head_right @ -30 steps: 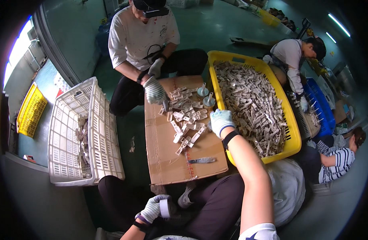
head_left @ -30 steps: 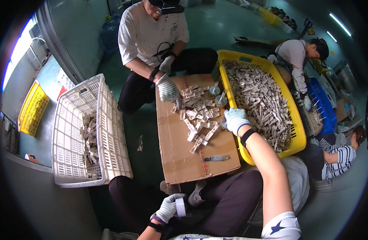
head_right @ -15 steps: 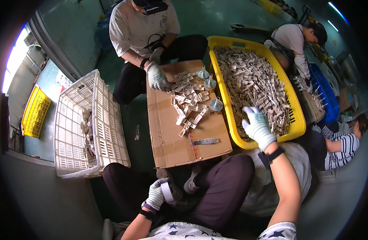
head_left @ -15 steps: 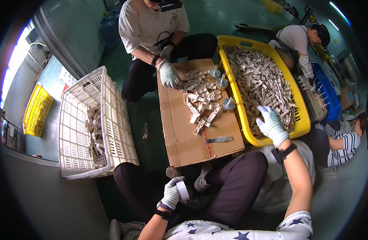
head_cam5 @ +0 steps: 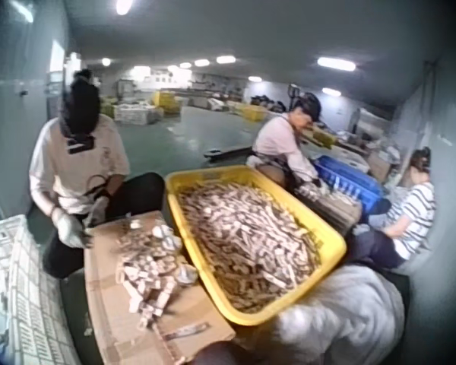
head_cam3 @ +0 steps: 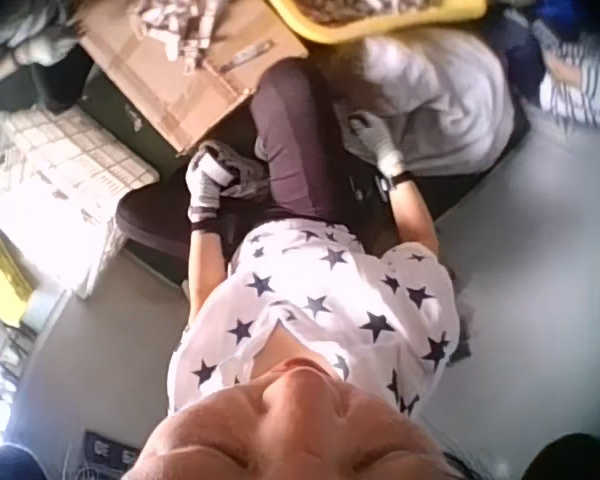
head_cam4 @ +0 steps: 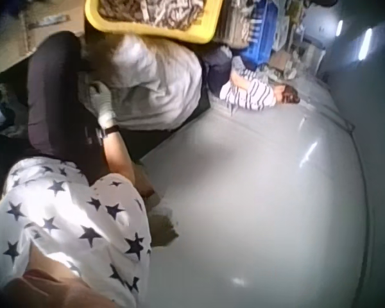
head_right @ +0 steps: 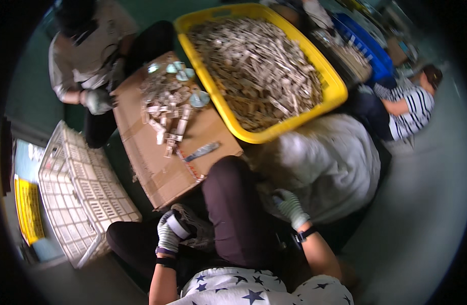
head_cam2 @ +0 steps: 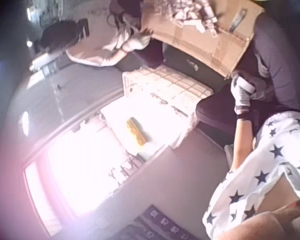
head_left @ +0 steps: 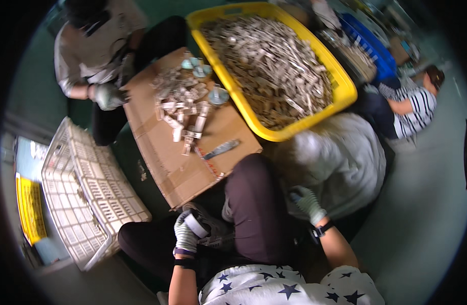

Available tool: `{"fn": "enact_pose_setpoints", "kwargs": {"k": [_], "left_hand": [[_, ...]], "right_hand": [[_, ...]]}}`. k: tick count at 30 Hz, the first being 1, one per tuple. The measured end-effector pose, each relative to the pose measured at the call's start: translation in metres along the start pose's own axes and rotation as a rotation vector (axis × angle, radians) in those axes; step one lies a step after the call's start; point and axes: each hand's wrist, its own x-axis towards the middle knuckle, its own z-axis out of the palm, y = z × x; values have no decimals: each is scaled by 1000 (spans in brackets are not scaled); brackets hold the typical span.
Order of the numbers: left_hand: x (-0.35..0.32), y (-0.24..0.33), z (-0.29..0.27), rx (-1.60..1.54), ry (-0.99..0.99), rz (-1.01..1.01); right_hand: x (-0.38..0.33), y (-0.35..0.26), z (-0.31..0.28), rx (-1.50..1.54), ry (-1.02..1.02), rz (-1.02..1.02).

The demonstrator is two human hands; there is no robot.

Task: Taping sets of metal clothes pins together and placing them into a bin.

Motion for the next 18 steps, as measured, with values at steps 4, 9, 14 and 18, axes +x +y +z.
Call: {"fn": "enact_pose_setpoints", "kwargs": {"k": [4, 9, 14, 18], "left_hand": [[30, 6, -37, 102, -15, 105], [79, -19, -54, 181, -492, -114], [43, 19, -57, 370, -439, -111], [42, 16, -48, -1236, 76, -716]], "right_hand": [[-34, 73, 53, 32, -474, 459], [-119, 256, 101, -561, -787, 202], [-122, 196, 139, -201, -486, 956], [-125, 206, 140, -310, -510, 1024]]}}
